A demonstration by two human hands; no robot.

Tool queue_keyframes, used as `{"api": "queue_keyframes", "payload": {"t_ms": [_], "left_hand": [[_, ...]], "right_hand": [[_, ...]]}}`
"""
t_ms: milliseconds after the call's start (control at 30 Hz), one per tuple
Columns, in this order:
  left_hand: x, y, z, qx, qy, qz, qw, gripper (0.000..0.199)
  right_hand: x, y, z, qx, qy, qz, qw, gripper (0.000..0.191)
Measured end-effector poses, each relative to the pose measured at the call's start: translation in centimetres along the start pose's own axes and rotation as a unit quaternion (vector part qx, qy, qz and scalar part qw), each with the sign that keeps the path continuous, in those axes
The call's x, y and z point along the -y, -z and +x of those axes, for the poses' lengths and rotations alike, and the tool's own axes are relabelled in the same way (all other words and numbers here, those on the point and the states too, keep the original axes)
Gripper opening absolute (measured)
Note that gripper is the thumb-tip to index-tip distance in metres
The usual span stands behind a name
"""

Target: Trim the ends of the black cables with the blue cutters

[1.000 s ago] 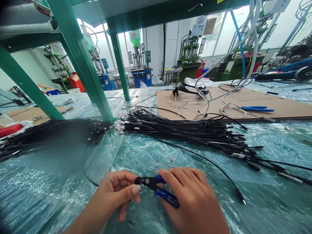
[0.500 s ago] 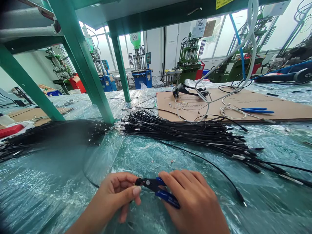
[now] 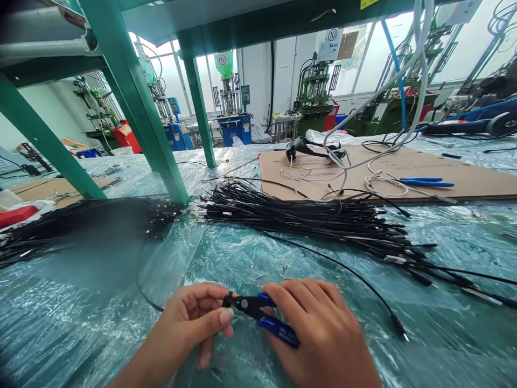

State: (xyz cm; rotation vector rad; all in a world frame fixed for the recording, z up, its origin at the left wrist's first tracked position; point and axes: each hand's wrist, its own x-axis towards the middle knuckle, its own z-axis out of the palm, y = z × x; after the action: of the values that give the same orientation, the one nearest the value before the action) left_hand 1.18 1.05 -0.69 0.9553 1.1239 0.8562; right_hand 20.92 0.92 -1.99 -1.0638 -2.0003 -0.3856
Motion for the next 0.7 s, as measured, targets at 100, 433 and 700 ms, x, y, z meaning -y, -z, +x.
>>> {"api": "queue_keyframes", "payload": {"t_ms": [100, 433, 700], "left_hand": [[-0.13, -0.06, -0.01, 0.001, 0.007, 0.002, 1.0, 0.045], [-0.4, -0.28, -0.21, -0.01, 0.015, 0.013, 1.0, 0.044], [-0.07, -0.12, -0.25, -0.007, 0.009, 0.016, 1.0, 0.041]], "right_hand": [[-0.17, -0.02, 0.09, 0.017, 0.017, 0.0, 1.0, 0.022], [-0.45, 0.04, -0.15, 0.026, 0.028, -0.007, 0.999, 0.021], [-0.62, 0.2, -0.13, 0.04, 0.045, -0.02, 0.998, 0.021]]}}
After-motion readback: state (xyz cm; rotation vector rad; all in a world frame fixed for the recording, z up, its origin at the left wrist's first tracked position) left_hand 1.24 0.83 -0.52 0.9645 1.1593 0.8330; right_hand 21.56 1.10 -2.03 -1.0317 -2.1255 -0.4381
